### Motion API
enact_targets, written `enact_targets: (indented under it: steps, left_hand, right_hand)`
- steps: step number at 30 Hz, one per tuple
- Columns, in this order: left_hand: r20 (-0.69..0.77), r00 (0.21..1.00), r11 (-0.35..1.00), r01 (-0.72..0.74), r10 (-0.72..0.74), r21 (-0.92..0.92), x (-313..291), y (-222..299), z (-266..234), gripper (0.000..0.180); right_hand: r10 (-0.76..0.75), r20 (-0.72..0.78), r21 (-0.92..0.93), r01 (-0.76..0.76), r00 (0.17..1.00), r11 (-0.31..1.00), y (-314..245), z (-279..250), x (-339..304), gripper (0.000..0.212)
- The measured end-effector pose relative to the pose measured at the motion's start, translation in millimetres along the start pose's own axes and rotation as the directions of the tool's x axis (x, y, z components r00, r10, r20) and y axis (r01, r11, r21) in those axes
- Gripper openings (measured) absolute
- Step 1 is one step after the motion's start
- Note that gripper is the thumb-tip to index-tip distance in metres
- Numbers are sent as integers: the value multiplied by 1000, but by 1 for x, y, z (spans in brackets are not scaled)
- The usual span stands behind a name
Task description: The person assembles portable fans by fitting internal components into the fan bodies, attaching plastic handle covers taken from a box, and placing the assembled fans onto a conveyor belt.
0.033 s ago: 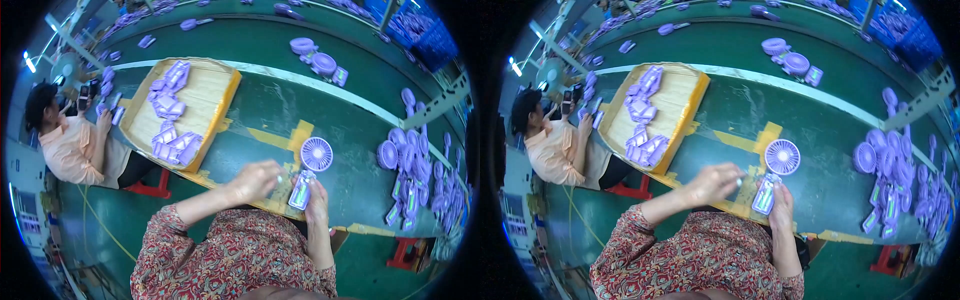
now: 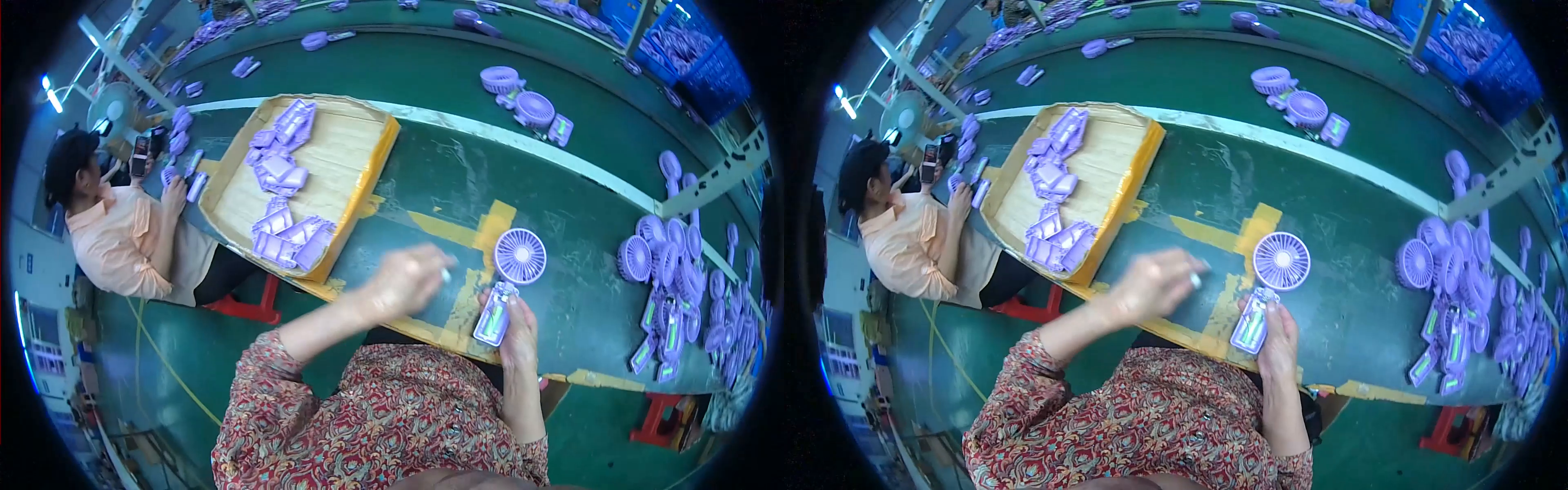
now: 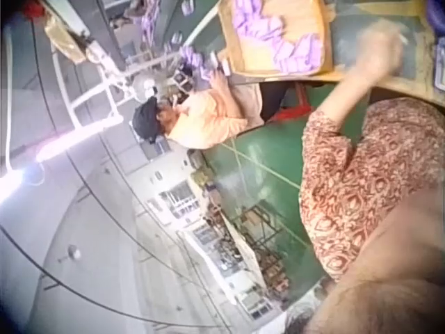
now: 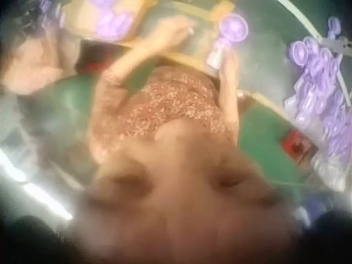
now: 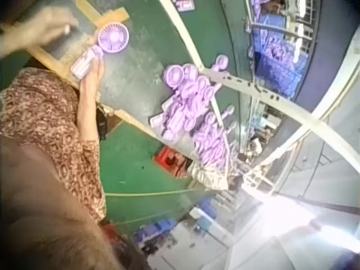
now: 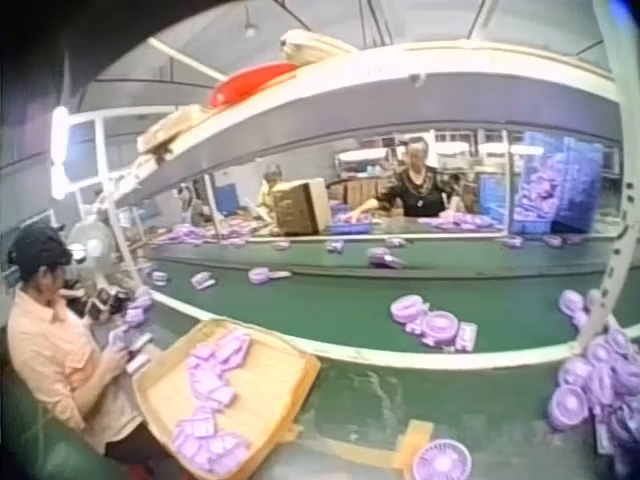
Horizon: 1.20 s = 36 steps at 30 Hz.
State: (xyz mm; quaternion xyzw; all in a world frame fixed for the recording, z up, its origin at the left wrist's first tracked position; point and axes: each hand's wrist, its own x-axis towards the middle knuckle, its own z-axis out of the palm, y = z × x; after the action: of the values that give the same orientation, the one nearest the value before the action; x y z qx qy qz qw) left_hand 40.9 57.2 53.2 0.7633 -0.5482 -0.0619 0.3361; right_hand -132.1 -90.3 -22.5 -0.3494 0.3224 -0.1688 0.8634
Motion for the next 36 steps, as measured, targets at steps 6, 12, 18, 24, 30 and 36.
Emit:
enact_targets:
  steps: [6,12,18,24,30,36]
  left_hand:
    - [-318,897,634,443,-308,634,-3,-122,-116,33]
    - [-225,587,442,766,-778,467,-50,-237,-174,82]
    - [-128,706,718,685,-696,-124,-38,-193,-155,81]
    - [35,719,657,614,-695,436,-71,-130,-177,90]
    - [197,719,688,491,-666,534,-86,-124,-140,86]
    - [-263,867,711,498,-424,496,-50,-144,-130,27]
  right_hand:
    - [-16,40,-28,17,999,999,5,1,1,31]
    - [-28,54,-30,30,998,999,3,5,1,30]
    - [-31,43,-41,32,999,999,0,4,2,32]
    - [3,43,-23,-2,999,1000,-5,10,-2,32]
    - [-25,54,-34,27,998,999,-3,5,0,31]
    - [-9,63,-14,10,998,1000,-5,8,0,31]
